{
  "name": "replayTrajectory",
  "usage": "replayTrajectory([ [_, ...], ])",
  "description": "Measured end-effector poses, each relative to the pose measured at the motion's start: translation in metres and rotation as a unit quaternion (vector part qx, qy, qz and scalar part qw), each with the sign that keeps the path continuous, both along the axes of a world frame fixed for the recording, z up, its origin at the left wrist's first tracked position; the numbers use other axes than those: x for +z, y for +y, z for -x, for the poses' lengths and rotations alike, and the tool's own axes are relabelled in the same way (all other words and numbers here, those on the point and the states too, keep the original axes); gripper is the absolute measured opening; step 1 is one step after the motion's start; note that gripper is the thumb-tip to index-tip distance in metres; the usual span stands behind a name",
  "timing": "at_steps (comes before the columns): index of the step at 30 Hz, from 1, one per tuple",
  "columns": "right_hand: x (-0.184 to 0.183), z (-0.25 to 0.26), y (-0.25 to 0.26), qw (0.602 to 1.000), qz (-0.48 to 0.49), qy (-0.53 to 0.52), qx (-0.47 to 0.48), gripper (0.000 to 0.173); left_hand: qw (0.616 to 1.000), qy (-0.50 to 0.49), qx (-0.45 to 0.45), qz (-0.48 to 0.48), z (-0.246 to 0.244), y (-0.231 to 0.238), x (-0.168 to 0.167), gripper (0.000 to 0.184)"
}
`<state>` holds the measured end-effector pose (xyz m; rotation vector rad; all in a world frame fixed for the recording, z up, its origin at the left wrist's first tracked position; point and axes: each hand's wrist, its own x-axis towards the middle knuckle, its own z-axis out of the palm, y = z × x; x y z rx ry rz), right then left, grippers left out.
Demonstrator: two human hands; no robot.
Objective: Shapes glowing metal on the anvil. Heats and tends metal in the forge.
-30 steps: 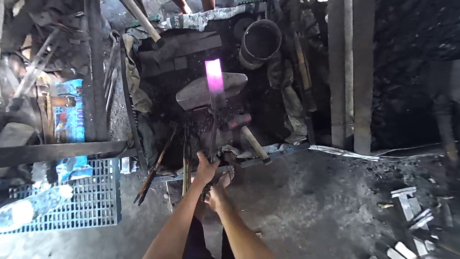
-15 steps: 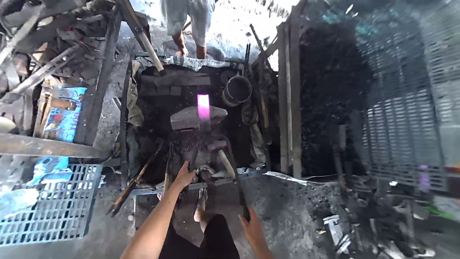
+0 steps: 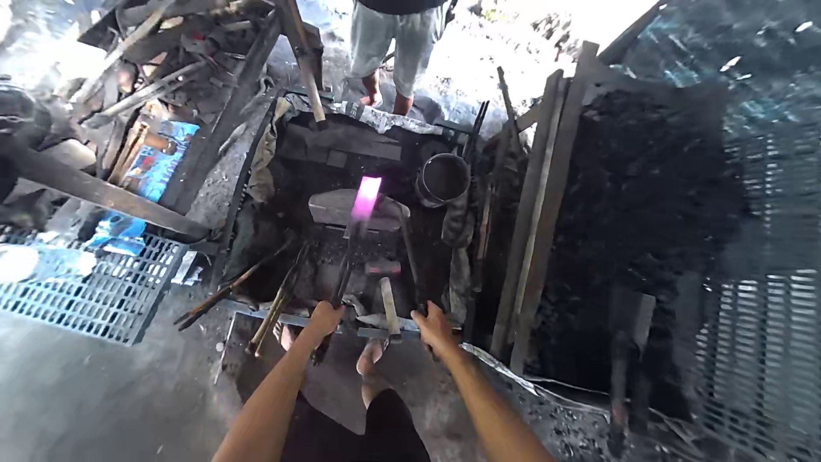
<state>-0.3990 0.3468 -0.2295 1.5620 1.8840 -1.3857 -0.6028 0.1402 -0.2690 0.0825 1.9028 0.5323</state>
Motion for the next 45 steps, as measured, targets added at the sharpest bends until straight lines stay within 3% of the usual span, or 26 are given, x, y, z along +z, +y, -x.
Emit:
replayTrajectory([
  [5, -0.005, 0.0, 0.006, 0.999, 0.033, -0.001, 0.01, 0.043, 0.999, -0.005, 0.026, 0.022, -0.017, 0.016, 0.002, 0.036],
  [9, -0.007, -0.002, 0.008, 0.999, 0.034, -0.007, 0.014, 0.044, 0.999, 0.007, 0.005, 0.04, -0.026, 0.026, 0.001, 0.043],
  [26, -0.019, -0.005, 0.014, 0.999, 0.029, -0.03, 0.025, 0.037, 0.999, 0.004, 0.018, 0.026, -0.029, 0.029, -0.005, 0.038],
  [28, -0.015, -0.007, 0.009, 0.999, 0.018, -0.027, -0.025, 0.044, 0.999, 0.008, 0.022, 0.026, -0.029, 0.03, -0.002, 0.035],
  [30, -0.011, -0.022, 0.012, 0.987, 0.004, 0.015, -0.16, 0.047, 0.999, 0.019, 0.028, 0.024, -0.029, 0.028, 0.002, 0.032],
  [32, 0.0, -0.038, 0.039, 0.965, -0.021, 0.045, -0.258, 0.034, 0.999, 0.029, 0.028, 0.011, -0.027, 0.027, 0.0, 0.034],
  [34, 0.007, -0.064, 0.057, 0.958, -0.044, 0.039, -0.28, 0.025, 0.999, 0.032, 0.02, 0.006, -0.03, 0.02, -0.007, 0.037],
  [39, 0.017, -0.096, 0.059, 0.981, -0.071, 0.027, -0.179, 0.032, 0.998, 0.002, 0.067, -0.019, -0.053, 0.018, -0.005, 0.035],
  [42, 0.017, -0.076, 0.043, 0.994, -0.021, 0.035, -0.102, 0.036, 0.993, -0.021, 0.117, -0.029, -0.077, 0.015, -0.005, 0.031],
  [45, -0.001, -0.044, 0.027, 0.999, 0.028, 0.031, -0.025, 0.03, 0.986, -0.037, 0.155, -0.05, -0.094, 0.013, -0.003, 0.025],
])
